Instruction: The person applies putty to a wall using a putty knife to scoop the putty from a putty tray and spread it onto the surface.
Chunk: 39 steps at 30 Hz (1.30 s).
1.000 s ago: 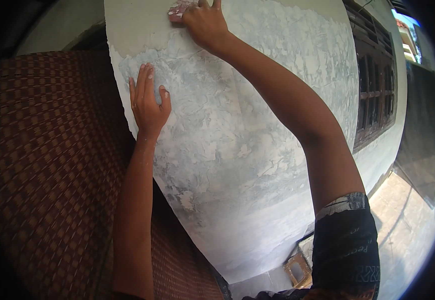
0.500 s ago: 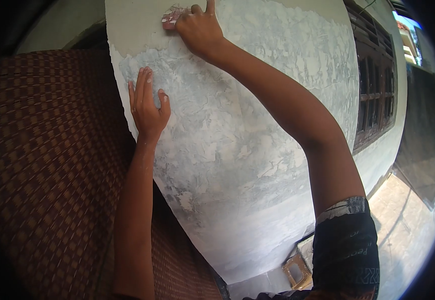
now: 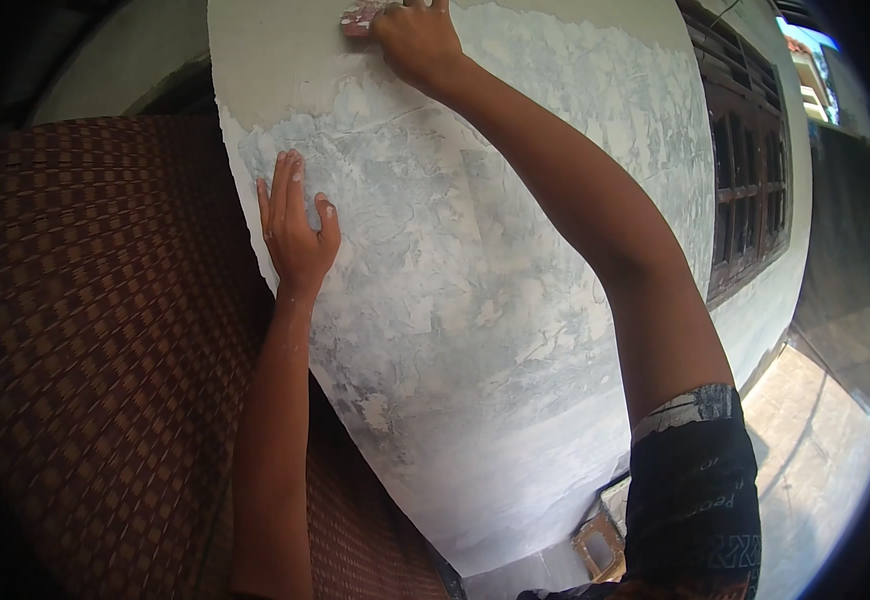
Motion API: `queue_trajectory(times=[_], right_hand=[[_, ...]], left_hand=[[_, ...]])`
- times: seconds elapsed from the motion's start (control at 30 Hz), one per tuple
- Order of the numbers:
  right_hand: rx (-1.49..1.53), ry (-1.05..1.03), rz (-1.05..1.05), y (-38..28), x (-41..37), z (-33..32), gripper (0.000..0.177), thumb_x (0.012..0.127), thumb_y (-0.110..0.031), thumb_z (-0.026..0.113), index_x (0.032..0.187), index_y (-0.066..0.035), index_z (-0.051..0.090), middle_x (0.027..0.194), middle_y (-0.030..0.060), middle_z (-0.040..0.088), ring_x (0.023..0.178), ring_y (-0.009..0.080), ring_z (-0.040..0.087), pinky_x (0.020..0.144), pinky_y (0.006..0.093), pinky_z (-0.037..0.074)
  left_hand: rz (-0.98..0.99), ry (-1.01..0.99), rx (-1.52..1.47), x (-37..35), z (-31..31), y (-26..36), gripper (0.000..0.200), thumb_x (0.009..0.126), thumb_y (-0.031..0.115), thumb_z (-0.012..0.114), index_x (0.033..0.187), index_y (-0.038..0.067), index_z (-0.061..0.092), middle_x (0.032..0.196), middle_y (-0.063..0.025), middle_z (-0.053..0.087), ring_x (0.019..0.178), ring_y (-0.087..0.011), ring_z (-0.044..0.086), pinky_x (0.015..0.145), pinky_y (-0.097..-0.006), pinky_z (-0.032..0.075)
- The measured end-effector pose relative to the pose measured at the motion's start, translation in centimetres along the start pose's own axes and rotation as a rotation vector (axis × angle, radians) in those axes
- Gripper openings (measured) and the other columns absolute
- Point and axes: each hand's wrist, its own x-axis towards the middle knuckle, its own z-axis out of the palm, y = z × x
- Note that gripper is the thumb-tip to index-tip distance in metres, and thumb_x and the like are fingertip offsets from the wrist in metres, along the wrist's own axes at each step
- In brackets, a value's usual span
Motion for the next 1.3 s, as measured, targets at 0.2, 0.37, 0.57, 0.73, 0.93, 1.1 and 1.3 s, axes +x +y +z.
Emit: queue_trajectory(times=[0.2,0.37,0.57,0.73,0.93,1.1,1.3], right_hand=[[0.088,0.039,-0.243,-6.3,-8.3,-3.2,0.011,0.085,-0.007,0.06,0.088,-0.004,0.07,0.086,0.0072,0.068,0.095,0.0241,0.064,0.111,0.0649,0.027],[0.018,0.163,-0.012,-1.7,-3.6,-2.6,0.023,0.086,-0.008,0.063,0.108,-0.005,0.066,0.088,0.0053,0.069,0.095,0.0238,0.063,0.107,0.0617,0.031],[-0.123,0.05,0.003,0.4,-4.8,-0.3,0.026,0.085,-0.007,0.063,0.11,-0.004,0.067,0.088,0.0061,0.069,0.096,0.024,0.063,0.109,0.0613,0.031],[0.111,0.059,-0.177,-3.8,-9.7,-3.5,0.026,0.086,-0.01,0.065,0.111,-0.007,0.068,0.087,0.0046,0.068,0.095,0.0217,0.064,0.11,0.0605,0.031],[0.031,0.04,0.061,1.0,-2.7,-1.7,0.016,0.087,-0.006,0.056,0.098,-0.003,0.067,0.093,0.0122,0.069,0.098,0.0299,0.064,0.105,0.0612,0.035],[-0.063,0.013,-0.135,-4.0,-8.2,-2.2,0.023,0.083,-0.003,0.06,0.106,-0.002,0.067,0.085,0.0065,0.068,0.097,0.0234,0.063,0.109,0.0613,0.032],[0.083,0.125,-0.023,-2.7,-6.3,-3.5,0.017,0.086,-0.01,0.064,0.103,-0.004,0.066,0.086,0.006,0.068,0.096,0.0241,0.063,0.108,0.0614,0.032]], left_hand=[[-0.014,-0.008,-0.02,0.2,-0.4,0.3,0.049,0.086,0.012,0.052,0.132,-0.007,0.053,0.141,-0.022,0.053,0.139,-0.0347,0.043,0.117,-0.0567,0.023],[-0.005,0.0,-0.027,0.1,-0.1,0.2,0.05,0.086,0.012,0.052,0.132,-0.007,0.053,0.14,-0.022,0.053,0.139,-0.0349,0.043,0.117,-0.0566,0.023],[-0.002,-0.003,-0.02,0.1,-0.2,0.2,0.049,0.087,0.012,0.051,0.132,-0.007,0.053,0.14,-0.0219,0.053,0.139,-0.0351,0.043,0.118,-0.0566,0.023],[0.012,-0.029,-0.013,0.2,-0.3,0.4,0.049,0.086,0.012,0.052,0.131,-0.008,0.053,0.14,-0.0219,0.053,0.139,-0.0347,0.043,0.117,-0.0566,0.023],[0.023,-0.023,-0.006,0.1,-0.1,0.2,0.049,0.086,0.012,0.053,0.13,-0.007,0.054,0.14,-0.0217,0.054,0.139,-0.0343,0.043,0.117,-0.0564,0.024],[0.032,-0.017,-0.018,0.2,-0.4,0.3,0.048,0.086,0.012,0.052,0.13,-0.007,0.054,0.14,-0.0216,0.054,0.139,-0.0344,0.044,0.117,-0.0564,0.024],[0.025,-0.026,-0.009,0.1,-0.1,0.2,0.048,0.087,0.014,0.052,0.13,-0.007,0.054,0.14,-0.022,0.053,0.139,-0.0344,0.043,0.117,-0.0562,0.024]])
